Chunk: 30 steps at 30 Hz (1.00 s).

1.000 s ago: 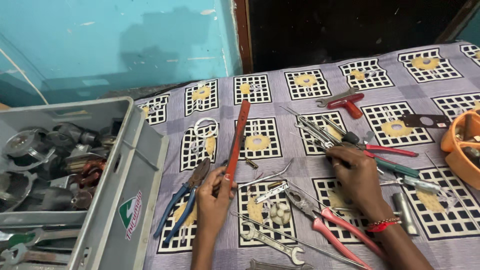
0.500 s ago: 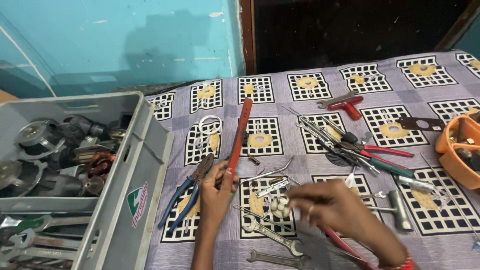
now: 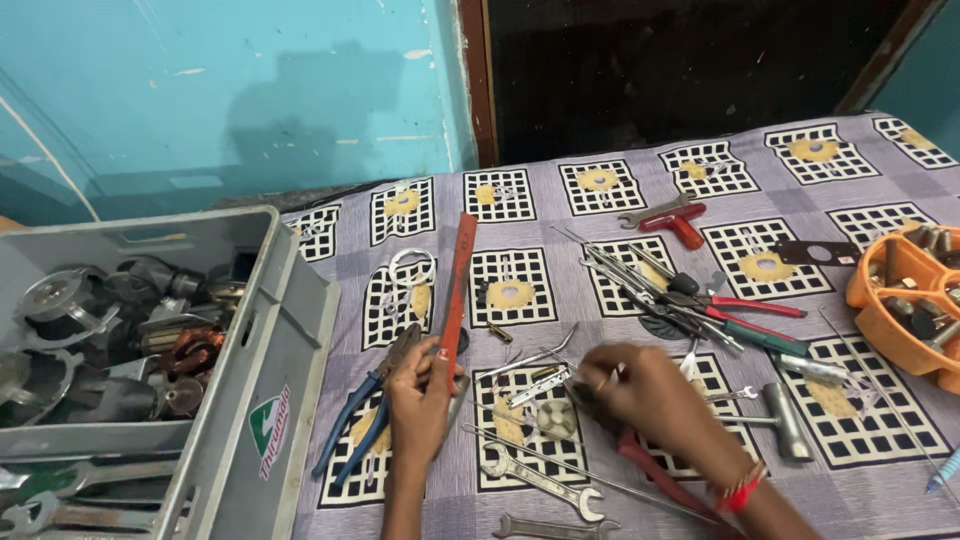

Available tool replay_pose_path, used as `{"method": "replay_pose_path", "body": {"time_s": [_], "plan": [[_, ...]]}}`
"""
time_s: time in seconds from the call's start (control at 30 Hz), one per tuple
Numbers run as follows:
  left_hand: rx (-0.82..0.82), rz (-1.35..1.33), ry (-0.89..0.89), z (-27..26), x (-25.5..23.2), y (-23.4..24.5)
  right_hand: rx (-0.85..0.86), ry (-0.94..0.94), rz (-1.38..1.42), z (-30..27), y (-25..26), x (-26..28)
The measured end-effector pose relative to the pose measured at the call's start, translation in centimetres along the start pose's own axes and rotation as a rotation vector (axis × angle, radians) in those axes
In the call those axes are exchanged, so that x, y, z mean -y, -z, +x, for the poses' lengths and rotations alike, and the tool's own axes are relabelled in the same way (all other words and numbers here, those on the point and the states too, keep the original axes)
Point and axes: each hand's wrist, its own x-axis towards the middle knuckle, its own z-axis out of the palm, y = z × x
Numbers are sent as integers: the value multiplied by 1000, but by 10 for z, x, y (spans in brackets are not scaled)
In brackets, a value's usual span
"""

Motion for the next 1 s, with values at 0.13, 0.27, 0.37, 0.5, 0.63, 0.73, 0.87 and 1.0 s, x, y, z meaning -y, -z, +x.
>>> {"method": "replay_pose_path", "body": {"time_s": [0.13, 0.27, 0.37, 0.5, 0.63, 0.73, 0.87, 1.0], "plan": [[14, -51, -44, 0, 6, -1, -242, 103, -70, 44, 22, -36], [26, -98, -58, -3, 3, -3, -351, 156, -89, 92, 36, -59], [30, -61, -5, -7, -10, -4, -401, 308, -246, 130, 33, -71], [24, 144, -51, -14, -34, -2, -316, 221, -351, 167, 20, -77], [80, 309, -17, -16, -46, -5, -358, 264, -465, 181, 8, -74], [96, 378, -46, -19, -52, -7, -376, 165, -358, 184, -1, -64], [79, 365, -243, -23, -51, -8, -209, -70, -238, 186, 7, -58], [119, 373, -174, -22, -48, -9, -216, -52, 123, 186, 19, -61]]}}
